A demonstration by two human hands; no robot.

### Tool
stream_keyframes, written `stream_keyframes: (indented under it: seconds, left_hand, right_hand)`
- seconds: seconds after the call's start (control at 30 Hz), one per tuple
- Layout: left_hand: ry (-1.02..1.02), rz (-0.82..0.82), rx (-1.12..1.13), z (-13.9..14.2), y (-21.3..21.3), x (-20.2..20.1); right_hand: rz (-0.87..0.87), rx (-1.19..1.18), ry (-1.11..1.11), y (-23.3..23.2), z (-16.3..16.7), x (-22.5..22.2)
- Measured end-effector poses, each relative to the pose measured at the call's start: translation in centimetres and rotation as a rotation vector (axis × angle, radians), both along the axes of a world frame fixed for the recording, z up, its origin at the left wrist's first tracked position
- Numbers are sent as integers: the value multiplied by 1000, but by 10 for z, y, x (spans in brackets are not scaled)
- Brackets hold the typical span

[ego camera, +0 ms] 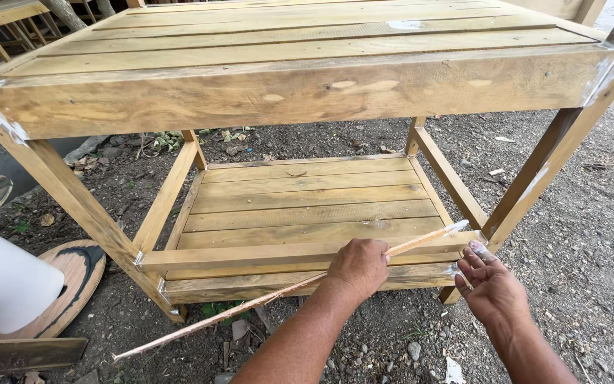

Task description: The person applies a white paste to the joints and edges of a wooden shelving unit using a small wooden stick. They work along the lower shelf frame and vertical supports, smoothing the filler into the seams.

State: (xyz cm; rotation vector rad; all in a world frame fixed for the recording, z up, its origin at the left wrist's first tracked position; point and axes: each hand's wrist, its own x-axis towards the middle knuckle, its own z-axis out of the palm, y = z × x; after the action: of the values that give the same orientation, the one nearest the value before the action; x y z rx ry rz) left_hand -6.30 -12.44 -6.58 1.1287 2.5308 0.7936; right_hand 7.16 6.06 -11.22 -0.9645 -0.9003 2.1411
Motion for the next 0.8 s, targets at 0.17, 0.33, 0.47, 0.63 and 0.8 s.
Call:
stream_keyframes:
  seconds: [0.17, 0.33, 0.47, 0.63, 0.8]
  left_hand:
    - [25, -15, -17, 4, -2, 1]
    - [-18, -5, -14, 2, 1, 1]
    - [30, -54, 54, -6, 2, -2]
    - [82, -86, 22, -14, 9, -5]
    - [248, -109, -2, -15, 15, -8]
  right_hand:
    - [132, -13, -14, -5, 14, -5]
    - [119, -117, 70, -11, 18, -11]
    - [127, -177, 115, -12, 22, -12]
    - [42, -253, 183, -12, 25, -11]
    - [-4, -293, 261, -12, 27, -8]
